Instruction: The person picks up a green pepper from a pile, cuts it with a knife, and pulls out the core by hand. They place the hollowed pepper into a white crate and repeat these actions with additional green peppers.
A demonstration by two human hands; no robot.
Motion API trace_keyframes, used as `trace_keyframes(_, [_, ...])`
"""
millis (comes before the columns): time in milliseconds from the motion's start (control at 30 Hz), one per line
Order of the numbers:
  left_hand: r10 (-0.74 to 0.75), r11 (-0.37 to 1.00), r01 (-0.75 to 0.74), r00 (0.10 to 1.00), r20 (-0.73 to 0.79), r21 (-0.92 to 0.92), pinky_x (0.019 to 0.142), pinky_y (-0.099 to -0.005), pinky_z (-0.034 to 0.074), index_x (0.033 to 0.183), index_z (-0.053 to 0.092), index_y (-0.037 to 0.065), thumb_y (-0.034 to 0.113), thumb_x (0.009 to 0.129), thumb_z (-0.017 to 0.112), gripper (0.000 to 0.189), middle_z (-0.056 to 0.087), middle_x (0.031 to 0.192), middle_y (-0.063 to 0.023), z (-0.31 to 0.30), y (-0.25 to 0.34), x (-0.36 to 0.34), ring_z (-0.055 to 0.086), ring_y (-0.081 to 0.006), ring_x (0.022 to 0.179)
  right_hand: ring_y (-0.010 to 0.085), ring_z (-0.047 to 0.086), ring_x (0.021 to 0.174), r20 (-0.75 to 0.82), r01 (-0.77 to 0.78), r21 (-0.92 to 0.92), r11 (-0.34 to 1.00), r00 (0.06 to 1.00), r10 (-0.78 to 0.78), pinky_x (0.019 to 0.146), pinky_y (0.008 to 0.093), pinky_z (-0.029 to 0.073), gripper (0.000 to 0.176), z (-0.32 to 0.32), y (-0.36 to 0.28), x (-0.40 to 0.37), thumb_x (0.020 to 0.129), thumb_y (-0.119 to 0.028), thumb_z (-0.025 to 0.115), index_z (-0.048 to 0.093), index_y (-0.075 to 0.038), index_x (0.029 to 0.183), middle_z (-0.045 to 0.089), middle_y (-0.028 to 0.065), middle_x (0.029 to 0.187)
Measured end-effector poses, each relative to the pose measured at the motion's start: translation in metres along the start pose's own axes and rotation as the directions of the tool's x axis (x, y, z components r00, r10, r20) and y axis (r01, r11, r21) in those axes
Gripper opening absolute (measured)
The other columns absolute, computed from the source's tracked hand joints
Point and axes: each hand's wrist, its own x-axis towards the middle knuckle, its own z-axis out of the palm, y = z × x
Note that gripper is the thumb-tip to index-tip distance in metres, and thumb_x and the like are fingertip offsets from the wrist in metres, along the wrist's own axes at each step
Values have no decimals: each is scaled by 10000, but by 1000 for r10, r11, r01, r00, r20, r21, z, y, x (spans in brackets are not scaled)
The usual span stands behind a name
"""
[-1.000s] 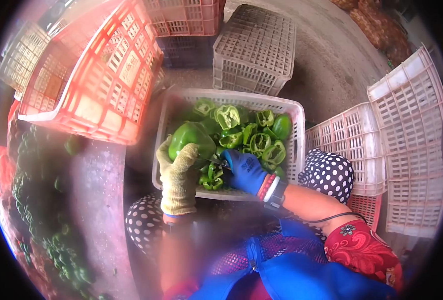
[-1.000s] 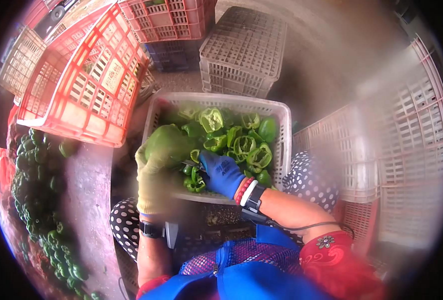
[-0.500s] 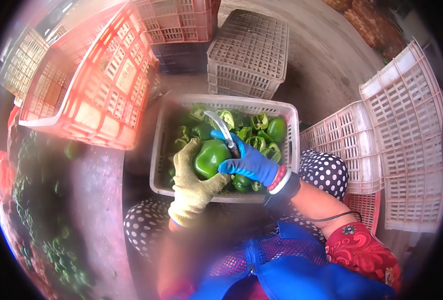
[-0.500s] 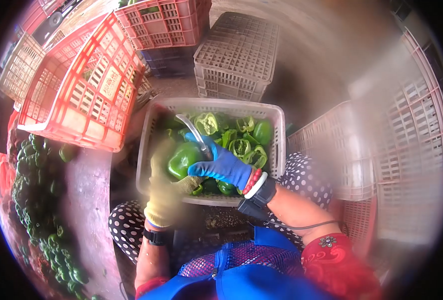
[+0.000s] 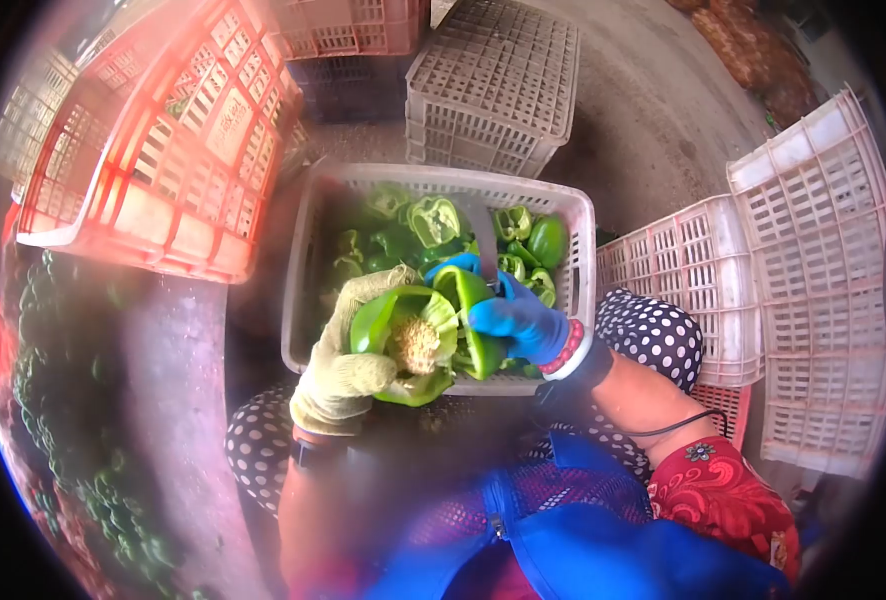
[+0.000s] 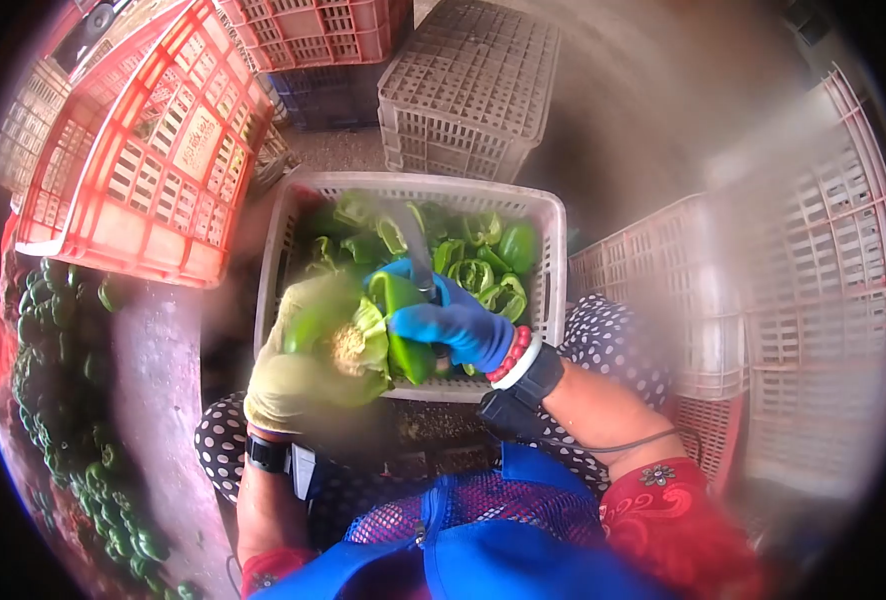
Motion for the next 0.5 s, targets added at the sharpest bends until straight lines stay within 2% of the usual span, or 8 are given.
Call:
trace_keyframes(100, [1,992,1,1000,12,-127,981,-349,513,1408,501,-5,227,699,887,840,623,1291,-143,-8,0,-6,625,-238,1131,255,657,1117,140,-66,509,859,990,-6,980,443,539,769,2,5,4,893,-426,757,442,-48,1484,651,169,1247])
trace_keyframes(200, [25,997,-44,965,-262,-68,959,-324,521,1395,524,-7,202,718,884,796,642,1277,-132,-13,-4,-19,642,-220,1109,392,650,1144,297,-212,748,630,954,-31,994,553,526,825,1,-5,6,919,-500,709,396,-18,1513,636,233,1281])
trace_keyframes(333, [225,916,-5,835,-503,400,930,-290,533,1379,553,-10,169,743,881,738,667,1259,-118,-18,-6,-16,664,-196,1079,262,744,871,-97,-92,359,929,986,135,635,371,593,753,-33,-8,17,910,-606,686,565,-17,1363,715,188,1135])
trace_keyframes(367, [283,870,-12,830,-480,492,922,-282,535,1375,561,-11,160,749,880,724,674,1254,-114,-16,-4,-13,669,-190,1072,218,705,784,-223,54,-18,998,973,-56,578,338,551,720,-41,-1,21,902,-626,686,590,-40,1311,697,142,1032])
trace_keyframes(400, [332,826,-25,828,-451,562,915,-273,538,1371,568,-12,152,755,879,709,680,1250,-111,-13,-2,-10,675,-184,1065,174,667,698,-343,41,-525,850,904,-255,522,305,510,690,-48,6,25,895,-645,685,614,-63,1258,678,95,929])
trace_keyframes(433, [353,822,-62,836,-421,566,945,-304,529,1387,553,-3,181,778,858,705,661,1275,-120,-6,0,-8,660,-205,1101,131,628,611,-438,-121,-797,591,790,-429,465,271,469,662,-55,12,29,887,-665,684,639,-86,1205,660,49,825])
trace_keyframes(467, [373,818,-99,842,-390,567,975,-334,521,1402,539,6,210,801,838,702,642,1300,-129,1,2,-6,645,-227,1138,116,601,587,-353,-155,-921,358,722,-595,457,271,463,595,-56,13,32,898,-629,700,643,-107,1178,635,31,814])
trace_keyframes(500, [392,813,-136,847,-359,567,1005,-364,512,1418,524,15,240,823,818,700,623,1325,-138,8,4,-3,630,-248,1174,123,614,599,-470,-97,-760,642,765,-441,462,279,471,557,-55,17,32,901,-593,717,643,-113,1174,639,28,830])
